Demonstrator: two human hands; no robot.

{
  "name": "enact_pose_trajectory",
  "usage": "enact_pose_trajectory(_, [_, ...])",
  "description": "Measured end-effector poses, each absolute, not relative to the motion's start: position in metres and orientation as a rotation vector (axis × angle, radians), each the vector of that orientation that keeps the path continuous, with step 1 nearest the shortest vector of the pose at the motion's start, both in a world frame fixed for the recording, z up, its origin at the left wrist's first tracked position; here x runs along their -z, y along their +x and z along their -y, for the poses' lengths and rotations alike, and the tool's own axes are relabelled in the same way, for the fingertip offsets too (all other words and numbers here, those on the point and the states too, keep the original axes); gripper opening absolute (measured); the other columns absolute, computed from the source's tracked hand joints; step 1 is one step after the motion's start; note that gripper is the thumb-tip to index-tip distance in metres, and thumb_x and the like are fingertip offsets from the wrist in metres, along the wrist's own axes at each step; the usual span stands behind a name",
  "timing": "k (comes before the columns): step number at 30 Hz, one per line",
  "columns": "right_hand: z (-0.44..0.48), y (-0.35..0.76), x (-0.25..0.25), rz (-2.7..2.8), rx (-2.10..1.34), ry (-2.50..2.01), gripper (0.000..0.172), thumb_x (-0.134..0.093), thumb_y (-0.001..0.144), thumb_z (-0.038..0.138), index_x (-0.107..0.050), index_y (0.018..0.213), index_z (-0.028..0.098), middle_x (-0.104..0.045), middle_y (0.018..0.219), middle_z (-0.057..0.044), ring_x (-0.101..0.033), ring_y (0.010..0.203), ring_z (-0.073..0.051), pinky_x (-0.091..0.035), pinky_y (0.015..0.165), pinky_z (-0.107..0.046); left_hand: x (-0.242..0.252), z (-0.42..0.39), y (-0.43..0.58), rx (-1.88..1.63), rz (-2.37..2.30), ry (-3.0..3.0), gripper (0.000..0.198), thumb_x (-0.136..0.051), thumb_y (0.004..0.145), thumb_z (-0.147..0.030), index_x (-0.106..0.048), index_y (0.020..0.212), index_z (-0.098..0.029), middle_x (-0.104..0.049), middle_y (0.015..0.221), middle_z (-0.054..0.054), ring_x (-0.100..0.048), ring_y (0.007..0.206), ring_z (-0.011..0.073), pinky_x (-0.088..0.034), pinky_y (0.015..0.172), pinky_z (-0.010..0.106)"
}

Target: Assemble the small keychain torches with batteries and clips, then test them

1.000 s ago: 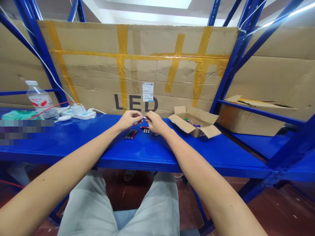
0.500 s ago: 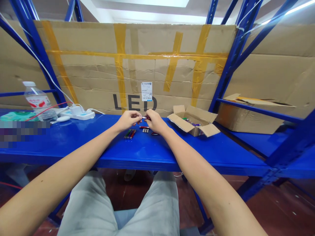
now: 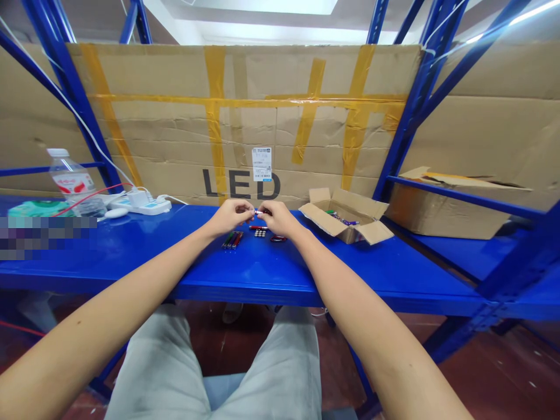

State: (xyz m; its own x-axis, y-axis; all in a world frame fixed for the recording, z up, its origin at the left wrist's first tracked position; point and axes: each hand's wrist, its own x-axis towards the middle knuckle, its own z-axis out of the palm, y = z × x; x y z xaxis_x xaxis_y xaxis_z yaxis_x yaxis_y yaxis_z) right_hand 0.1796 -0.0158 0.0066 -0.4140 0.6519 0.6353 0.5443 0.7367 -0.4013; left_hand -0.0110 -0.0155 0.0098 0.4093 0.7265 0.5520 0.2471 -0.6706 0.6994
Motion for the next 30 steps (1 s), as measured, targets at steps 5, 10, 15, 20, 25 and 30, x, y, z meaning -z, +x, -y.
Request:
enact_pose_trajectory(5, [0.012, 0.177, -0.006, 1.989, -0.385, -0.886, 0.013, -0.064, 0.078, 0.024, -0.07, 0.083, 0.014, -0.07, 0.079, -0.005, -0.059, 0.071, -0.016, -0.043, 0.067, -0.028, -0.01, 0.016, -0.007, -1.303, -0.899, 2.051, 0.008, -0.061, 0.078, -0.02, -0.063, 0.077, -0.013, -0.064, 0.064, 0.001, -0.055, 0.055, 0.0096, -0.044, 0.056, 0.023])
enact_pose_trajectory(10, [0.012, 0.18, -0.011, 1.859, -0.966, -0.783, 0.015, -0.066, 0.075, 0.024, -0.071, 0.084, 0.013, -0.071, 0.074, -0.005, -0.064, 0.064, -0.016, -0.05, 0.065, -0.029, -0.007, 0.011, -0.007, -1.39, -0.888, 2.062, 0.01, -0.061, 0.08, -0.023, -0.065, 0.081, -0.014, -0.064, 0.065, 0.001, -0.058, 0.059, 0.012, -0.045, 0.058, 0.024])
enact_pose_trajectory(15, [0.013, 0.181, -0.01, 1.78, -1.202, -0.713, 0.021, -0.075, 0.071, 0.022, -0.072, 0.09, 0.013, -0.073, 0.079, -0.006, -0.067, 0.067, -0.016, -0.054, 0.065, -0.028, -0.004, 0.006, -0.008, -1.379, -0.866, 2.105, 0.011, -0.06, 0.081, -0.024, -0.064, 0.081, -0.014, -0.067, 0.069, 0.004, -0.062, 0.065, 0.0153, -0.048, 0.063, 0.027])
enact_pose_trajectory(20, [0.011, 0.177, -0.005, 1.76, -1.184, -0.667, 0.027, -0.07, 0.079, 0.018, -0.066, 0.106, 0.015, -0.069, 0.08, -0.004, -0.063, 0.062, -0.013, -0.057, 0.061, -0.03, -0.003, 0.008, -0.005, -1.423, -0.89, 2.055, 0.014, -0.058, 0.083, -0.025, -0.065, 0.089, -0.014, -0.068, 0.072, 0.003, -0.061, 0.062, 0.0144, -0.049, 0.061, 0.027])
enact_pose_trajectory(25, [0.007, 0.174, -0.002, 1.626, -1.13, -0.675, 0.03, -0.065, 0.081, 0.015, -0.059, 0.11, 0.019, -0.062, 0.081, 0.0, -0.065, 0.068, -0.015, -0.061, 0.073, -0.04, -0.002, 0.011, -0.002, -1.438, -0.923, 2.056, 0.013, -0.056, 0.084, -0.023, -0.064, 0.091, -0.014, -0.067, 0.073, 0.002, -0.061, 0.062, 0.0141, -0.048, 0.061, 0.026])
enact_pose_trajectory(30, [0.003, 0.176, -0.002, 1.52, -1.045, -0.656, 0.034, -0.072, 0.075, 0.022, -0.055, 0.105, 0.021, -0.061, 0.085, 0.0, -0.066, 0.075, -0.017, -0.06, 0.076, -0.042, 0.0, 0.012, 0.0, -1.334, -0.909, 2.152, 0.015, -0.057, 0.085, -0.027, -0.065, 0.088, -0.015, -0.07, 0.08, 0.005, -0.062, 0.067, 0.0151, -0.049, 0.066, 0.028])
